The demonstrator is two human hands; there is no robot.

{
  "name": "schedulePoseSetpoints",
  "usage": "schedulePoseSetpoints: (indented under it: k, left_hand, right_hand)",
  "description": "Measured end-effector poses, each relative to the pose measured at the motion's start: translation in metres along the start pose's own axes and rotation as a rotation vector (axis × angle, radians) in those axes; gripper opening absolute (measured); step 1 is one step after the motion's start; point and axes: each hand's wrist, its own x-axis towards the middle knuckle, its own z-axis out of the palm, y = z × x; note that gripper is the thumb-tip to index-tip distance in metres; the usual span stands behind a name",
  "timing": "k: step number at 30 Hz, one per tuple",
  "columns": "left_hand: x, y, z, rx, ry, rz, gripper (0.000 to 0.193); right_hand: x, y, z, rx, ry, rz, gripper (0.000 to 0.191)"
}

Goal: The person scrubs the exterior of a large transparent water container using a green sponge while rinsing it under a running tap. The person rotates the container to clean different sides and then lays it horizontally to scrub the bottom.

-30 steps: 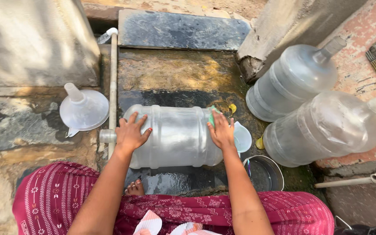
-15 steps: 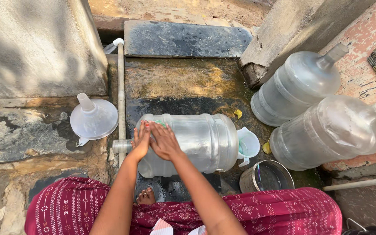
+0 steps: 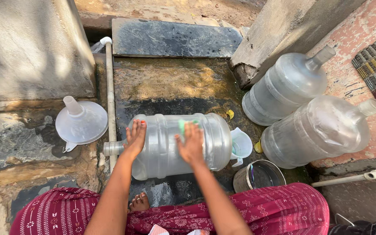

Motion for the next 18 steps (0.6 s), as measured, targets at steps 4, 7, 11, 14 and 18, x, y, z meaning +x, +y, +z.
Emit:
schedulePoseSetpoints:
  k: [4,7,11,14,18]
  left_hand:
    - [0.012,-0.011,0.0,-0.175,0.086,0.033,0.099]
    - [0.016,-0.017,0.001,-0.204,0.053,0.065,0.091]
    - [0.018,-0.022,0.0,-0.02,0.119,0.203,0.092]
    - [0.014,-0.027,-0.002,0.026,0.287,0.414,0.113]
    - [0.007,-0.03,0.005,-0.137,0.512,0.208,0.117]
  right_hand:
    - [-0.062,-0.081,0.046,0.116,-0.124,-0.362,0.092]
    - [-0.067,-0.066,0.048,-0.014,-0.26,-0.443,0.087]
    - [-0.042,0.019,0.025,-0.258,-0.013,-0.123,0.077]
    - [-0.037,0.089,0.002,-0.351,0.207,0.163,0.066]
    - [-0.046,0.137,-0.004,0.145,0.195,0.579,0.068]
